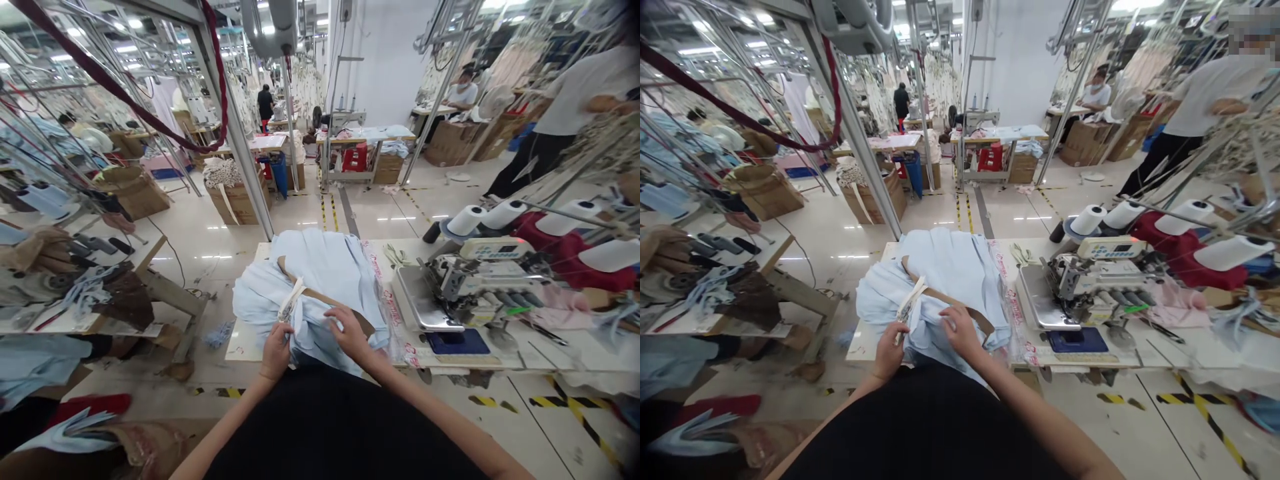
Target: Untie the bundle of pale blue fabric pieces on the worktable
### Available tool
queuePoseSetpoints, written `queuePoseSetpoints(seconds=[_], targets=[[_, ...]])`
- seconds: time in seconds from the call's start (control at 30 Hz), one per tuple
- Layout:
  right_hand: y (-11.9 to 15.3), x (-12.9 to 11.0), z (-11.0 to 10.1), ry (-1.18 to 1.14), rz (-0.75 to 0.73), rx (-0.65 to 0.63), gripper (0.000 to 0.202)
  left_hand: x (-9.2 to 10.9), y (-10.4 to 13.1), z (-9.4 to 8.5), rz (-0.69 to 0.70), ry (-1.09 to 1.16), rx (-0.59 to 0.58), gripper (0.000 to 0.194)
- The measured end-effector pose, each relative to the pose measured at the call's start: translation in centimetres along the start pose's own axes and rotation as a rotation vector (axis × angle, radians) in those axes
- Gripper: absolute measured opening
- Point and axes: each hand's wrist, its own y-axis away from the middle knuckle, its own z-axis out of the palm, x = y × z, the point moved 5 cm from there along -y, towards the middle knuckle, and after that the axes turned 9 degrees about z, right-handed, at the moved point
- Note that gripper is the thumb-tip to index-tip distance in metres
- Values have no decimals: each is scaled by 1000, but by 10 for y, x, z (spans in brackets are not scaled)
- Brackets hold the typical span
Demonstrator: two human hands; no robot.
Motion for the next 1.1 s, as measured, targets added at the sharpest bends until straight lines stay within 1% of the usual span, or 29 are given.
queuePoseSetpoints(seconds=[0.07, 0.13, 0.2, 0.23, 0.33, 0.4, 0.53, 0.6, 0.67, 0.73, 0.77, 0.83, 0.9, 0.97, 1.03, 1.1], targets=[[7, -10, 16, 26, -42, -101, 17, 1, -1, 0, -12, 23, 21, 10], [11, -9, 31, 40, -25, -160, 28, 2, -2, 1, -12, 49, 33, 9], [9, 3, 38, 42, 35, -145, 38, 2, -3, 1, -17, 67, 53, 9], [7, 11, 39, 39, 71, -119, 39, 2, -2, 0, -25, 72, 68, 9], [-2, 34, 33, 15, 159, -45, 32, 0, 2, -3, -57, 82, 109, 9], [-9, 45, 26, -3, 191, -19, 29, -3, 5, -4, -81, 92, 117, 9], [-15, 53, 9, 5, 212, 22, 32, -7, 10, -1, -132, 120, 101, 12], [-16, 51, 1, 48, 202, 49, 33, -4, 9, 6, -146, 145, 46, 14], [-19, 44, -5, 118, 168, 83, 36, 1, 4, 17, -140, 166, -56, 17], [-27, 32, -6, 204, 116, 95, 42, 2, -4, 25, -141, 150, -151, 29], [-32, 25, -3, 248, 89, 81, 48, -2, -8, 26, -162, 119, -173, 39], [-45, 14, 9, 336, 56, 9, 63, -20, -16, 20, -276, 12, -148, 54], [-53, 11, 27, 425, 64, -93, 80, -47, -18, 6, -461, -106, -82, 67], [-53, 17, 44, 518, 106, -180, 94, -72, -15, -5, -627, -170, -54, 82], [-48, 29, 53, 601, 132, -224, 96, -88, -9, -9, -715, -168, -78, 91], [-42, 39, 54, 652, 110, -251, 89, -92, -5, -6, -742, -147, -105, 93]])
